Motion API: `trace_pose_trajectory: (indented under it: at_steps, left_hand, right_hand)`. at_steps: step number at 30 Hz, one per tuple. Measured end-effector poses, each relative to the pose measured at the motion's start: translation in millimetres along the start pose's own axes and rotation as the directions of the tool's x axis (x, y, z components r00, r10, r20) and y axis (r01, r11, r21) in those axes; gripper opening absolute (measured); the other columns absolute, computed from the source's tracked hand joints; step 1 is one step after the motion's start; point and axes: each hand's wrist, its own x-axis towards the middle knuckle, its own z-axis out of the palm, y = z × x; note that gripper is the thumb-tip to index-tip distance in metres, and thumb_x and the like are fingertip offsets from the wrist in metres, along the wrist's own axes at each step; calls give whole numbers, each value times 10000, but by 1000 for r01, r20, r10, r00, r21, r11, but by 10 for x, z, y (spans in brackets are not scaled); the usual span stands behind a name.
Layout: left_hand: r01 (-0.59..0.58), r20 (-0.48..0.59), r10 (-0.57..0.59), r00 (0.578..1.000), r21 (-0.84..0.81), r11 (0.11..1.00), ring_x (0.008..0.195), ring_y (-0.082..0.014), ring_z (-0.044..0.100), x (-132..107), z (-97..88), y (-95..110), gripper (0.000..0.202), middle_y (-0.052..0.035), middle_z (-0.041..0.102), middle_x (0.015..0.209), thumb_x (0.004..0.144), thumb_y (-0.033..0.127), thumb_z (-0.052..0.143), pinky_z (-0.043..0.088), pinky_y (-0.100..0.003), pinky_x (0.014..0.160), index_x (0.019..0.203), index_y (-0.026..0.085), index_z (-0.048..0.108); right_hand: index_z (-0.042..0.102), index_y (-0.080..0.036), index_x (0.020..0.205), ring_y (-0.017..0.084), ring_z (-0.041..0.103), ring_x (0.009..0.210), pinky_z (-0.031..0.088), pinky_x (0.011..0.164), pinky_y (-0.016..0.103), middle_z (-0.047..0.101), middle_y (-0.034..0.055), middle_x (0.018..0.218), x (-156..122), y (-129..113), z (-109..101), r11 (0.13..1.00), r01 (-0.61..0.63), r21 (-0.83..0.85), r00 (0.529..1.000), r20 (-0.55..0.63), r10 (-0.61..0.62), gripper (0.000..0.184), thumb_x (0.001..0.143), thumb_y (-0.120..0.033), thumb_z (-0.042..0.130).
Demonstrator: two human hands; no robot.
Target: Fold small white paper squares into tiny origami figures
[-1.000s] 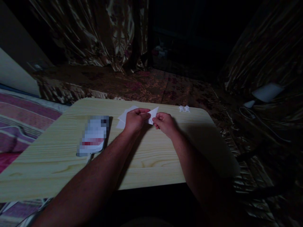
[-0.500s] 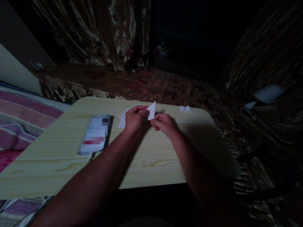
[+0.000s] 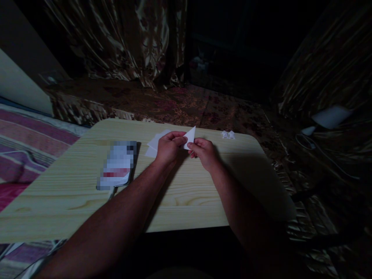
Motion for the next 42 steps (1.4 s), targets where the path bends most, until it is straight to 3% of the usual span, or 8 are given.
trace_pose_trajectory:
  at_steps: [4,12,22,26,32,42]
  left_hand:
    - [0,11,0,1000,15,1000,554,-111,557,-36,35,18,267,-24,649,648,543,224,742,427,-240,557,783,124,679]
    - [5,14,-7,1000,107,994,514,-116,546,-31,41,8,248,-29,650,616,545,217,737,407,-237,514,766,118,680]
    - [41,-27,-39,999,80,996,505,-112,534,14,9,-10,248,-35,643,612,519,193,749,392,-235,493,748,119,690]
    - [36,-13,-35,999,57,998,525,-119,553,47,-27,-31,263,-41,649,631,521,198,755,414,-243,516,759,112,686]
    - [70,9,-70,998,21,997,537,-133,568,76,-54,-55,263,-41,651,653,518,185,758,431,-261,524,760,115,682]
    - [61,-22,-62,998,-37,997,564,-122,576,70,-43,-22,307,-36,655,680,514,195,767,437,-249,553,797,112,685]
  right_hand:
    - [634,-170,716,86,515,524,391,436,195,603,-6,641,14,42,-31,999,-5,46,1000,10,5,267,713,-436,647]
    - [546,-167,578,65,401,418,295,420,207,468,-55,457,28,95,-12,995,43,-95,997,-65,-49,269,708,-382,642]
    - [496,-170,560,50,317,410,221,409,217,414,-64,453,21,75,20,977,59,-203,996,-53,-71,344,740,-435,621]
    - [489,-170,568,48,308,405,224,400,211,404,-64,445,-3,54,15,970,60,-235,998,0,-62,392,758,-495,600]
    - [574,-158,705,67,434,435,328,408,202,555,-22,564,5,72,-4,990,24,-138,997,74,-14,337,731,-487,640]
    - [528,-169,577,56,387,414,291,408,204,504,-38,484,-15,32,-35,959,106,-263,994,20,-104,379,721,-492,662]
